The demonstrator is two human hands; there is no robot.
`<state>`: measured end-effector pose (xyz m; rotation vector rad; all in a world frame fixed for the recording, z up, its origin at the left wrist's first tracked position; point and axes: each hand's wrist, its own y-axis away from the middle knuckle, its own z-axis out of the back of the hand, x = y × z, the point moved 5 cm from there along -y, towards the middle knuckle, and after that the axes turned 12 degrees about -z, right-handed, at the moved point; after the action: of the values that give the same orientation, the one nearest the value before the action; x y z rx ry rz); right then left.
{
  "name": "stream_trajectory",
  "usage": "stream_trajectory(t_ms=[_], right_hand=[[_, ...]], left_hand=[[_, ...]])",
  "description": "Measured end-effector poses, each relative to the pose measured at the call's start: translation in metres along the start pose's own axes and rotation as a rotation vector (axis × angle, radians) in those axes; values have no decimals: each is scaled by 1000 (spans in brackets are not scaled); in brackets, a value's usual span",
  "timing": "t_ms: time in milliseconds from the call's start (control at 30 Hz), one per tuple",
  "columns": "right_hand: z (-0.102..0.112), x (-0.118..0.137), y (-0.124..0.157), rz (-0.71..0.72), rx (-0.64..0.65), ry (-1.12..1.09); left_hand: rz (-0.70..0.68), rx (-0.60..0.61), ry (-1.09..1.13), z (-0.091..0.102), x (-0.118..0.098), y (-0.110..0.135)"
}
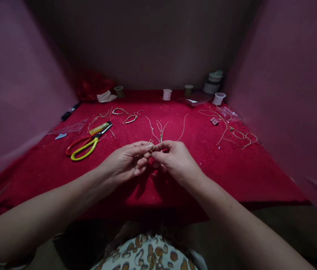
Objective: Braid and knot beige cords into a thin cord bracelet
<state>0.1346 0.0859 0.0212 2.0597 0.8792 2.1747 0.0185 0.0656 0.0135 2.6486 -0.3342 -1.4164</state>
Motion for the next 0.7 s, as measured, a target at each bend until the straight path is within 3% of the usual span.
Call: stream_trajectory(t_ms=[133,367,700], right_hand=[[-4,-8,-13,-21,116,-109],[1,-5,-25,-45,55,-85],[1,-1,-36,-118,146,-141]], left_hand=[[40,-20,26,4,0,-4],[67,36,7,4,-5,-16],[37,71,81,16,1,-29]])
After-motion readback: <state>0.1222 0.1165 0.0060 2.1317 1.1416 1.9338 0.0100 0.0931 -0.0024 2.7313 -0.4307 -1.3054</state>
